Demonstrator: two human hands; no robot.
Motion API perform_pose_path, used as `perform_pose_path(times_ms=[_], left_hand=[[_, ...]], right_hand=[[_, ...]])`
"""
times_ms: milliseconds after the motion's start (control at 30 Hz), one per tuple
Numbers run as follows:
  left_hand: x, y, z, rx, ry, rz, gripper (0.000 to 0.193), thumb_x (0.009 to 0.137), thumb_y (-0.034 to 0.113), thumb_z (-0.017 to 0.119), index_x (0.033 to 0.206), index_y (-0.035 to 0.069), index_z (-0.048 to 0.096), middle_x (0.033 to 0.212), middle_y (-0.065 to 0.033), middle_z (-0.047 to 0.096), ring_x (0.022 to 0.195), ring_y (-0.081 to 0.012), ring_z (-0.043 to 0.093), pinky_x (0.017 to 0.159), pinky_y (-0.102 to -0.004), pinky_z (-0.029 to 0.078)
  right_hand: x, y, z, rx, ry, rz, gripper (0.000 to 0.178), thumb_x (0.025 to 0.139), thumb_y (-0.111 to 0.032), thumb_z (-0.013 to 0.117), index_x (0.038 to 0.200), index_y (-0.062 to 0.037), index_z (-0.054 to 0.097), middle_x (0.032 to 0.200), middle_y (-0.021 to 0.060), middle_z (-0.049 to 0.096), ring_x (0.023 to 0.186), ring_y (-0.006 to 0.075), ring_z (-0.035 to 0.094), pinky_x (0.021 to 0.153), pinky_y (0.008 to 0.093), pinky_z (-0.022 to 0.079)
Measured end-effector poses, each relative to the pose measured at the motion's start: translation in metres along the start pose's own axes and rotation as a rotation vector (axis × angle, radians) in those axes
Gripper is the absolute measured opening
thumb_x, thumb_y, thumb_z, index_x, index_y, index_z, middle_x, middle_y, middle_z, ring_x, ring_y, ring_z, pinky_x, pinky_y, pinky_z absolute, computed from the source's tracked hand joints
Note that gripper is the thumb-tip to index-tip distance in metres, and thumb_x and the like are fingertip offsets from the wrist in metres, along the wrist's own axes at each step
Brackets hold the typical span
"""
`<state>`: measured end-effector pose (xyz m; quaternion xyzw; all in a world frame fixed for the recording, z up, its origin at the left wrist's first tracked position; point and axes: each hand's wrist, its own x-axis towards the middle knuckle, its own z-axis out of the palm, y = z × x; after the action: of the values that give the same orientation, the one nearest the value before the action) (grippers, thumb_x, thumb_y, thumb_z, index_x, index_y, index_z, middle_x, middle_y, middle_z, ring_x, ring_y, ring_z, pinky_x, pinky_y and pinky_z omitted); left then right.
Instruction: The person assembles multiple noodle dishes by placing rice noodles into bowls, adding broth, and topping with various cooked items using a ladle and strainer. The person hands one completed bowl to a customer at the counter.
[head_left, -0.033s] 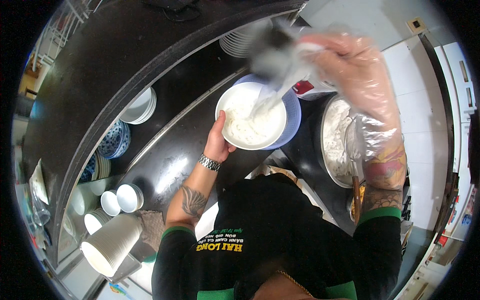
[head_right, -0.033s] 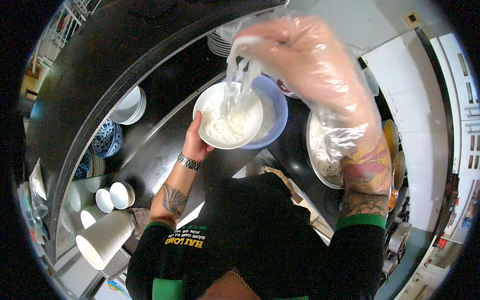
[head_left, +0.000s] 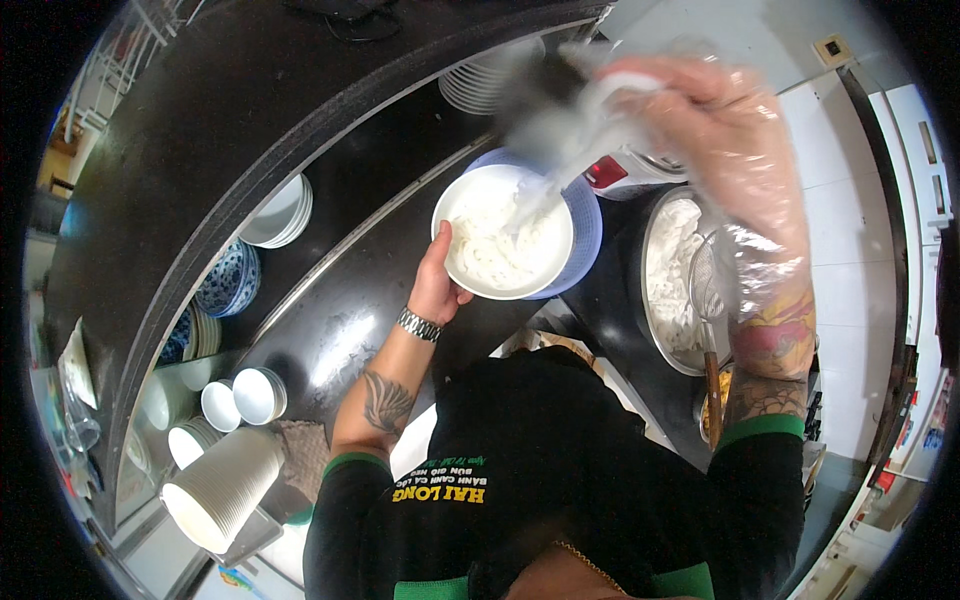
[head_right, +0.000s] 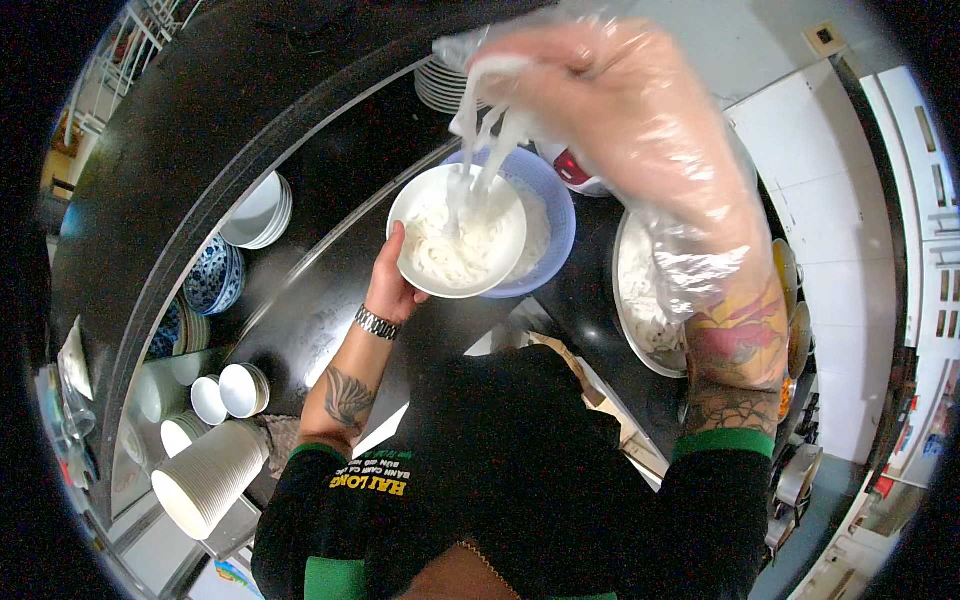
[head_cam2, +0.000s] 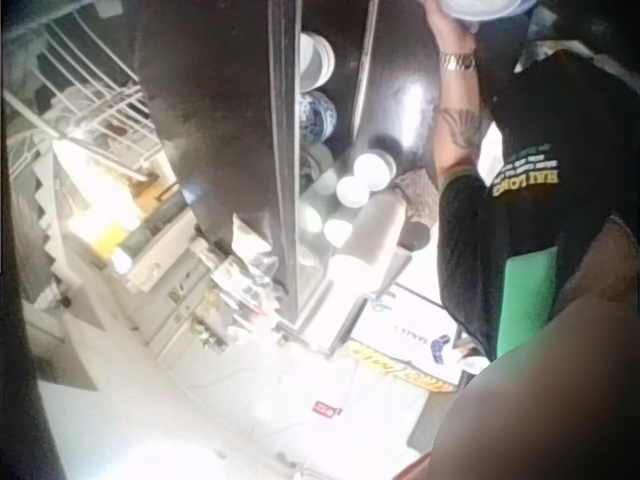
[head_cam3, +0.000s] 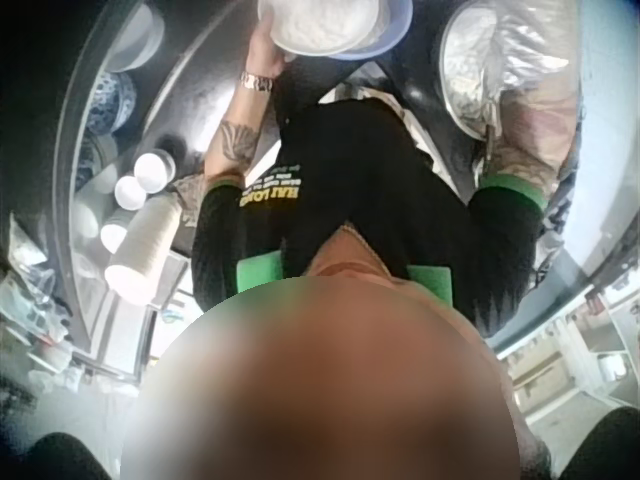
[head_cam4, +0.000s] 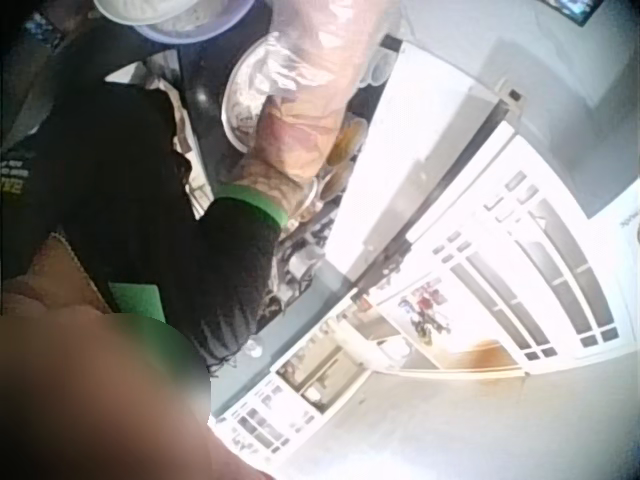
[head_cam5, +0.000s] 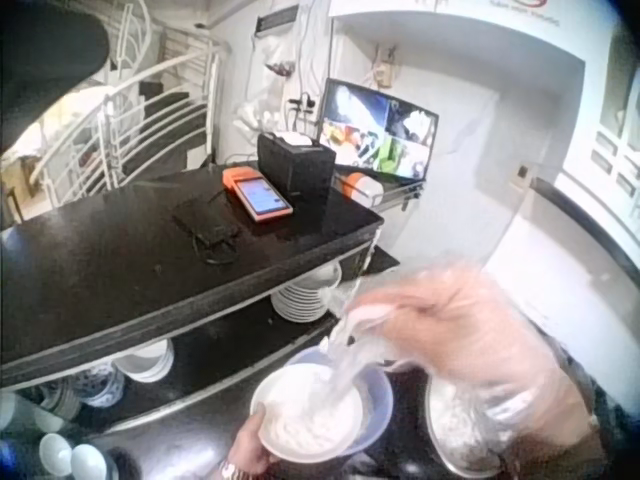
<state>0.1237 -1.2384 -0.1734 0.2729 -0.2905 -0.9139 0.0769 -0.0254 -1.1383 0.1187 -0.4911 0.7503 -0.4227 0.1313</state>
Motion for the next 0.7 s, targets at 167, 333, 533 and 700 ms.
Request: perform_pose_path(times_ms=[167,333,533,700], left_hand=[[0.005,-0.006,0.001,0.012,0.009,-0.018,0.058,0.095,0.059,0.041,0.116,0.006,0.054,0.077,-0.0053,0.067,0.041,-0.0071,0.048,0.032,-0.0201,0.025],[0.009,-0.008,0.000,0.114,-0.013,-0.049,0.062,0.095,0.062,0.037,0.120,0.008,0.054,0.083,-0.0061,0.069,0.045,-0.0076,0.054,0.031,-0.0192,0.028],[0.017,-0.024,-0.002,0.201,0.081,0.039,0.056,0.097,0.056,0.041,0.120,0.006,0.052,0.085,-0.0054,0.067,0.047,-0.0083,0.055,0.034,-0.0200,0.032],[0.027,-0.063,-0.025,0.221,0.271,0.565,0.052,0.099,0.040,0.047,0.132,0.001,0.042,0.113,-0.0136,0.062,0.092,-0.0185,0.064,0.075,-0.0312,0.053]], right_hand=[[0.017,-0.006,-0.040,0.129,0.068,-0.160,0.020,0.085,-0.015,0.067,0.101,-0.0031,0.070,0.087,0.0060,0.069,0.072,0.0105,0.062,0.065,0.0228,0.049],[0.031,0.012,-0.092,-0.005,0.249,-0.226,0.021,0.084,-0.016,0.067,0.102,-0.0039,0.070,0.090,0.0061,0.070,0.074,0.0107,0.062,0.066,0.0230,0.049],[0.008,0.034,-0.160,-0.282,0.407,-0.181,0.023,0.083,-0.017,0.066,0.103,-0.0050,0.070,0.093,0.0062,0.070,0.075,0.0108,0.062,0.067,0.0231,0.049],[-0.008,0.036,-0.173,-0.492,0.454,-0.118,0.025,0.082,-0.018,0.066,0.103,-0.0058,0.070,0.096,0.0063,0.070,0.077,0.0110,0.062,0.068,0.0232,0.049]])
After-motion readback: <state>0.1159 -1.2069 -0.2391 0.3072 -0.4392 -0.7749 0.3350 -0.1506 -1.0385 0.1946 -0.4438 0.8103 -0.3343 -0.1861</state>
